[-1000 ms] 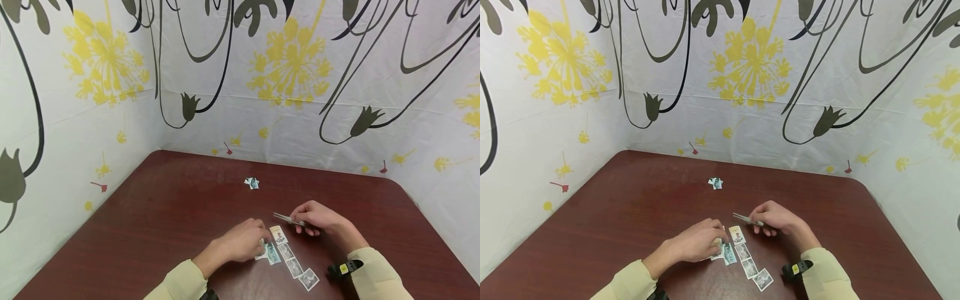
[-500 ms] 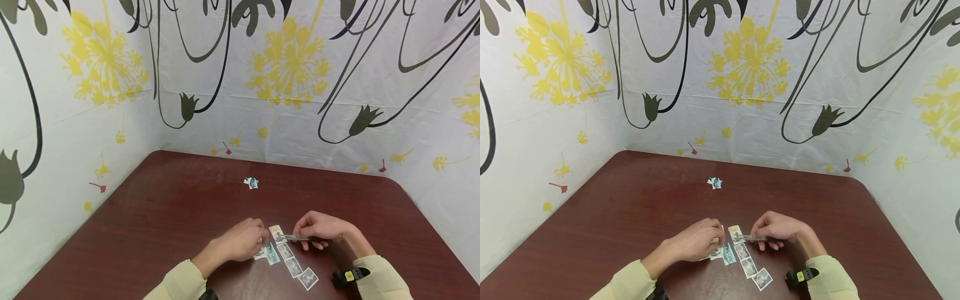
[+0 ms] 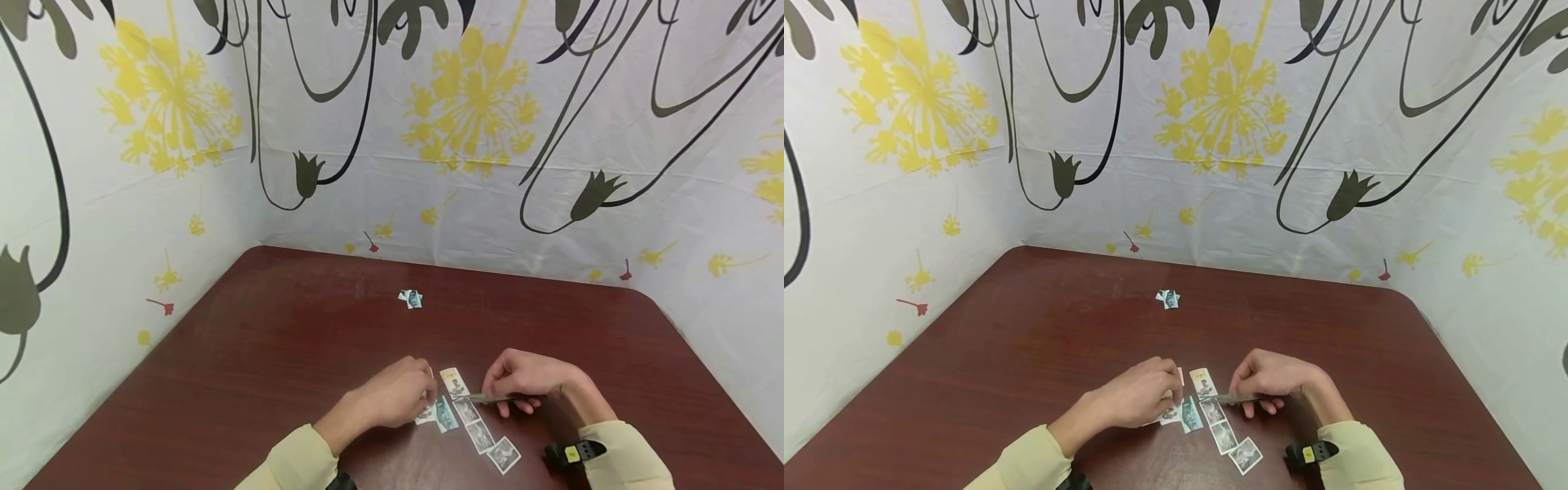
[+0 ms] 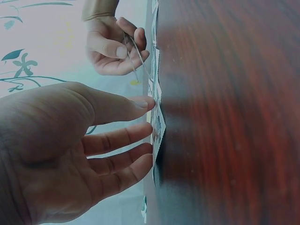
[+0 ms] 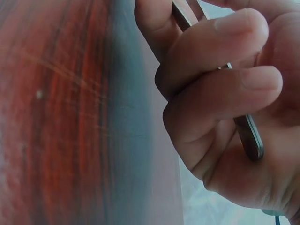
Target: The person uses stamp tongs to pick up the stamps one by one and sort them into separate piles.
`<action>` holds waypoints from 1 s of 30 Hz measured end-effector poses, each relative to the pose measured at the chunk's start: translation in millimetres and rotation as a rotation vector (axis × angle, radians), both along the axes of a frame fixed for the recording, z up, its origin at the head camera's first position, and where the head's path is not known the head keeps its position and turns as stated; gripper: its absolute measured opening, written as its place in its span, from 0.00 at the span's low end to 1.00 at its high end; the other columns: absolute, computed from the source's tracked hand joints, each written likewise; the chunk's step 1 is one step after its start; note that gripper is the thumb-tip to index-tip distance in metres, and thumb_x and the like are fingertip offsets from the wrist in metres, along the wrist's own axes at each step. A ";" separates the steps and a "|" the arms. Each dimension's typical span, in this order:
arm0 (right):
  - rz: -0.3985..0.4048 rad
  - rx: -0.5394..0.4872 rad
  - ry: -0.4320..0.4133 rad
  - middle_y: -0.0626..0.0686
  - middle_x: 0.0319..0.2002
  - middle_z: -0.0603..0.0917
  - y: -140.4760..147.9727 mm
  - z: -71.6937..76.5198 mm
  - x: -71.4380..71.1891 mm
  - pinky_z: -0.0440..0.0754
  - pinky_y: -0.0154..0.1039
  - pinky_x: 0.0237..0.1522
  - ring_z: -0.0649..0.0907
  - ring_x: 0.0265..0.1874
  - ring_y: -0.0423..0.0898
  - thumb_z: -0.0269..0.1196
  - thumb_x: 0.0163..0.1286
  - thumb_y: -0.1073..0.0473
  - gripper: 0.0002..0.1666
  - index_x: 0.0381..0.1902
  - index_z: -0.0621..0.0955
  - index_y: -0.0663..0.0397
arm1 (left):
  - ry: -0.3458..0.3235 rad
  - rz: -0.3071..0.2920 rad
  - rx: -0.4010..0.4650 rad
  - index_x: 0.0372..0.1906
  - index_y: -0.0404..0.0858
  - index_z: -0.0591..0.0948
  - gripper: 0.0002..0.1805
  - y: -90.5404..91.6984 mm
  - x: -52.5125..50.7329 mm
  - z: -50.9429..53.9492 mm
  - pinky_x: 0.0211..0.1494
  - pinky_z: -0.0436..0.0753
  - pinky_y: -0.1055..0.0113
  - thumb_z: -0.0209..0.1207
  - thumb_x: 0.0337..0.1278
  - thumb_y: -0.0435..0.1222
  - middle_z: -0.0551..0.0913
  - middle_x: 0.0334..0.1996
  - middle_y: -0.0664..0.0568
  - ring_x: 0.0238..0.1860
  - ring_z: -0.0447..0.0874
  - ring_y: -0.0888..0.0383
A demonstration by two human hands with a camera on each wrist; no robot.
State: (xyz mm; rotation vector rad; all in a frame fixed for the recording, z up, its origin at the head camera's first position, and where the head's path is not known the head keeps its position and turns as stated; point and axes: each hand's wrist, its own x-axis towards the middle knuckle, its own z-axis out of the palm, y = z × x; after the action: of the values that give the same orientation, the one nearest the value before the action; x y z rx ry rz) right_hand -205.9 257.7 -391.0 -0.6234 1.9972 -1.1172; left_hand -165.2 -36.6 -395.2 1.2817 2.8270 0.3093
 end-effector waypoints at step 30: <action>-0.018 0.031 0.091 0.71 0.22 0.85 -13.7 0.7 10.2 0.67 0.30 0.12 0.73 0.08 0.36 0.62 0.69 0.64 0.10 0.36 0.91 0.59 | -0.030 0.034 -0.015 0.43 0.50 0.91 0.10 1.8 -0.8 -3.3 0.53 0.78 0.72 0.71 0.56 0.35 0.85 0.43 0.60 0.45 0.79 0.62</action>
State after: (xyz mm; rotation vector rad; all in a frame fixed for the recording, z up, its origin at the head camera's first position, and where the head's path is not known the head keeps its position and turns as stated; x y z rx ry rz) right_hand -195.7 244.0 -390.3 -0.6521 2.0974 -1.0837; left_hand -166.0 -34.8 -398.4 1.2163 2.8233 0.3046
